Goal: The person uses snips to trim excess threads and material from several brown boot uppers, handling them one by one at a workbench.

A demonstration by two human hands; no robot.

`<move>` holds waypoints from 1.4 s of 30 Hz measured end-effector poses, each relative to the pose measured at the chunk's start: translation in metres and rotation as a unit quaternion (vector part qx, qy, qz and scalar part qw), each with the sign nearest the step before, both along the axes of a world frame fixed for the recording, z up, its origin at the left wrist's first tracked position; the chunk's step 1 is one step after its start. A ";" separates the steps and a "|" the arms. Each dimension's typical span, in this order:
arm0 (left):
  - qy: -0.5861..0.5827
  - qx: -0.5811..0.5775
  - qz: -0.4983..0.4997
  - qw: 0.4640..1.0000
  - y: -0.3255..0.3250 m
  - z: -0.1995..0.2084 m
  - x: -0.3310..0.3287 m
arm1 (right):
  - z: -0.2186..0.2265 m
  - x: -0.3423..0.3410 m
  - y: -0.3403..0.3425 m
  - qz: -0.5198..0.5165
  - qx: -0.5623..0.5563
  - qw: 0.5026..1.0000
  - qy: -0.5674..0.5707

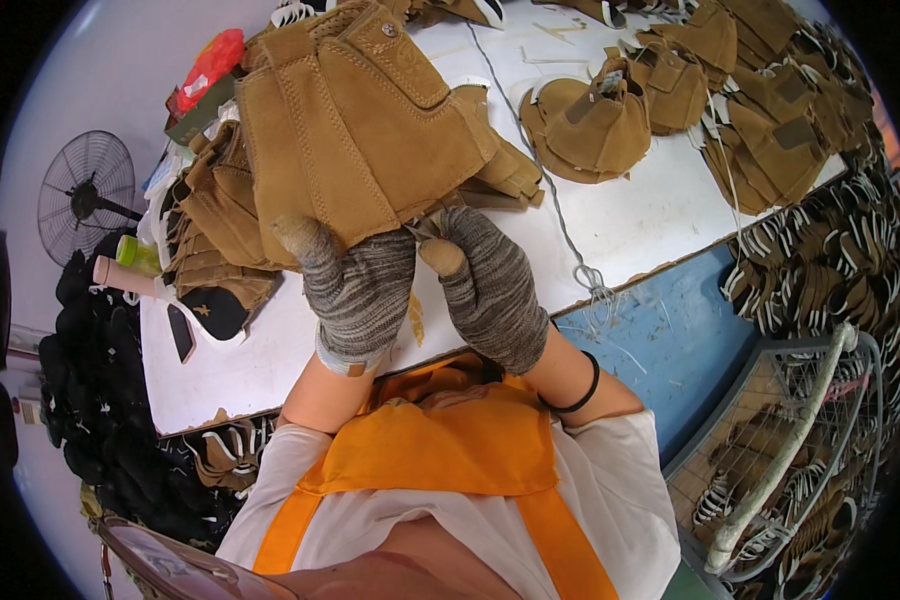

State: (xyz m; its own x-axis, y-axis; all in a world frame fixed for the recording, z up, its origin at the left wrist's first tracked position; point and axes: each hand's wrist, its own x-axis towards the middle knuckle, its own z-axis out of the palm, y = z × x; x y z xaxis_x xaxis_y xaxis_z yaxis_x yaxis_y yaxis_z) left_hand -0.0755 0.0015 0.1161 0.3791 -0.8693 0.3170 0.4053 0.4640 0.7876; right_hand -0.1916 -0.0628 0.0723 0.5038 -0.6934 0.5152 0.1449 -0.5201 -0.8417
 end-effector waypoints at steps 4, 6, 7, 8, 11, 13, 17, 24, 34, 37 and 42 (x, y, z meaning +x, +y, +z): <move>-0.019 0.022 0.055 0.998 0.005 0.003 -0.001 | 0.006 -0.009 0.003 0.021 0.000 0.999 0.036; 0.030 -0.018 0.050 0.998 0.002 -0.001 0.001 | 0.008 -0.012 0.005 0.020 0.011 0.999 0.041; 0.062 -0.045 0.043 0.996 0.001 -0.004 0.003 | 0.009 -0.013 0.007 0.020 0.017 0.999 0.043; 0.110 -0.084 0.027 0.990 -0.002 -0.014 0.009 | 0.014 -0.013 0.007 0.021 0.017 0.999 0.039; -0.090 0.033 0.071 0.993 0.004 -0.011 0.004 | 0.020 -0.010 0.006 0.006 0.014 0.999 0.031; -0.161 0.078 0.077 0.981 0.007 -0.004 -0.003 | 0.015 -0.007 0.005 -0.017 0.010 0.999 0.025; -0.030 -0.001 -0.001 1.000 0.007 0.001 -0.009 | 0.015 0.000 0.010 -0.087 -0.056 0.994 -0.041; -0.033 -0.001 -0.029 0.999 0.010 -0.003 -0.006 | 0.019 0.010 0.007 -0.118 -0.131 0.983 -0.058; 0.248 -0.247 -0.309 0.884 -0.002 -0.005 -0.001 | 0.019 0.007 0.005 -0.104 -0.166 0.981 -0.012; 0.233 -0.173 -0.241 0.926 0.005 -0.001 -0.006 | 0.015 0.012 0.006 -0.077 -0.096 0.989 -0.082; 0.142 -0.041 -0.097 0.984 0.009 0.013 -0.011 | 0.005 0.004 0.005 -0.027 -0.003 0.995 -0.094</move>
State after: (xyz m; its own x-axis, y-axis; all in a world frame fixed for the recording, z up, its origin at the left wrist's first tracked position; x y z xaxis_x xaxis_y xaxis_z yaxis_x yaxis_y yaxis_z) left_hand -0.0866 0.0102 0.1287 0.2918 -0.9100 0.2946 0.6914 0.4135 0.5924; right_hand -0.1879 -0.0582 0.0774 0.3600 -0.7132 0.6014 0.2704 -0.5372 -0.7989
